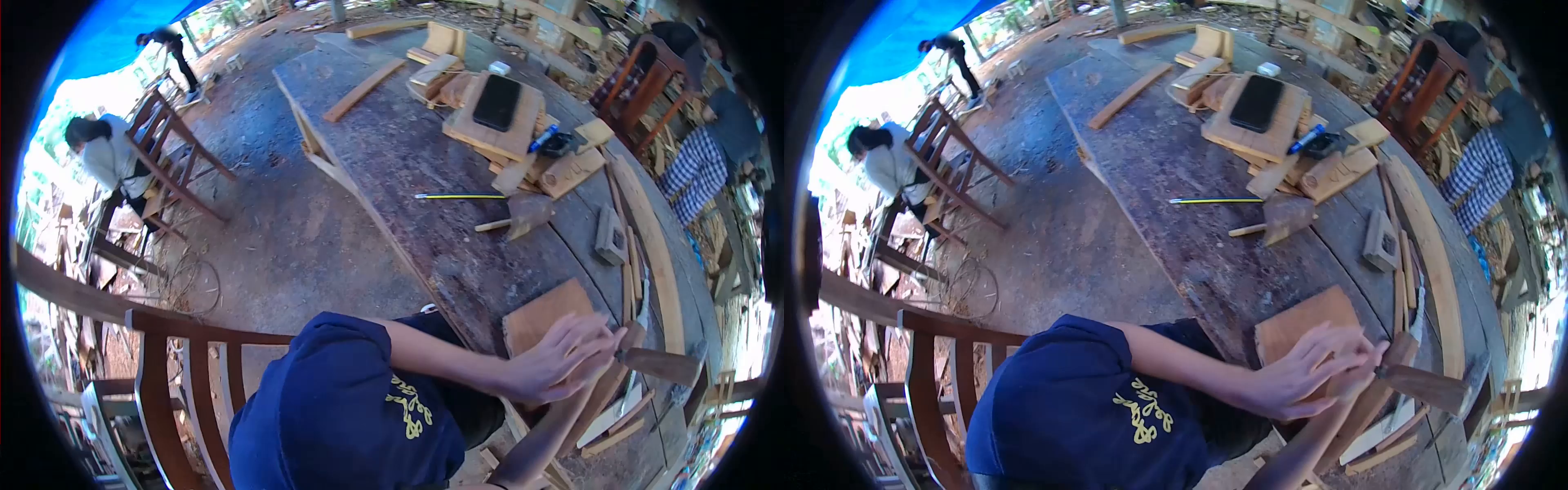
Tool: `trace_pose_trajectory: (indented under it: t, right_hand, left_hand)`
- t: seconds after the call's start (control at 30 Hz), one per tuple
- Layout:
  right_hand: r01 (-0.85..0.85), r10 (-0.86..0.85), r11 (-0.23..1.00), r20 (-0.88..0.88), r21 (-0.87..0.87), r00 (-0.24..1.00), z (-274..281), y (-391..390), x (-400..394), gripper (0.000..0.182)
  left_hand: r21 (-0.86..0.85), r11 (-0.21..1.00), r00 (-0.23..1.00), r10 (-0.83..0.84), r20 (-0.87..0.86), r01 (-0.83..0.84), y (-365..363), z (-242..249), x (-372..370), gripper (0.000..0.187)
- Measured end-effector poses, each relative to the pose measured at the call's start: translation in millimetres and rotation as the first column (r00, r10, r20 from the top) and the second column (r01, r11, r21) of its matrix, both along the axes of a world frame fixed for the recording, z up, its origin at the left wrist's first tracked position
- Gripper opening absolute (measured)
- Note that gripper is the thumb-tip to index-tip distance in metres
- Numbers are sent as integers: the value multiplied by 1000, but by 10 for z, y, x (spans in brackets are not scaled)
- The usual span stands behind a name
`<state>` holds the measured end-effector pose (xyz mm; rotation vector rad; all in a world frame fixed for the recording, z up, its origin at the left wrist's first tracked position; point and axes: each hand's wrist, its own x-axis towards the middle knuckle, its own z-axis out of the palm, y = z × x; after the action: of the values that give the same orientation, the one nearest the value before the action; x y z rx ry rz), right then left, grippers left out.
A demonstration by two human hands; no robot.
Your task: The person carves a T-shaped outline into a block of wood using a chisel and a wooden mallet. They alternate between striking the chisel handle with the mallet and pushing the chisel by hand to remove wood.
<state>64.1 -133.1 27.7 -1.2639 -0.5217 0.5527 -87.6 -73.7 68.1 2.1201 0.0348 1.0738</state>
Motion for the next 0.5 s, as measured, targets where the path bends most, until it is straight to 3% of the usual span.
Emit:
trace_pose_trajectory:
  t: [0.1,0.17,0.2,0.27,0.3,0.37,0.4,0.5]
  right_hand:
    - [69,-69,998,36,0,997,-144,-3,-8,56]
    - [92,-92,996,71,7,993,-223,-8,-10,55]
    - [97,-98,995,87,10,991,-257,-12,-10,55]
    - [100,-101,995,117,18,988,-311,-21,-10,55]
    - [100,-102,995,130,21,986,-333,-24,-10,55]
    - [104,-106,994,159,25,982,-365,-23,-8,56]
    - [107,-109,994,172,22,979,-380,-21,-5,56]
    - [110,-111,994,211,15,971,-397,-8,1,58]
  left_hand:
    - [-98,985,982,-127,137,141,180,578,339,78]
    - [-208,856,876,-436,204,474,221,820,555,89]
    - [-207,846,867,-452,210,491,226,908,649,89]
    - [-390,528,632,-746,211,754,248,1027,807,83]
    - [-389,518,621,-754,213,762,281,1056,865,83]
    - [-323,505,545,-837,40,800,312,1088,991,61]
    - [-337,516,589,-791,166,788,237,970,1110,31]
    - [-458,538,622,-782,42,707,253,913,1204,22]
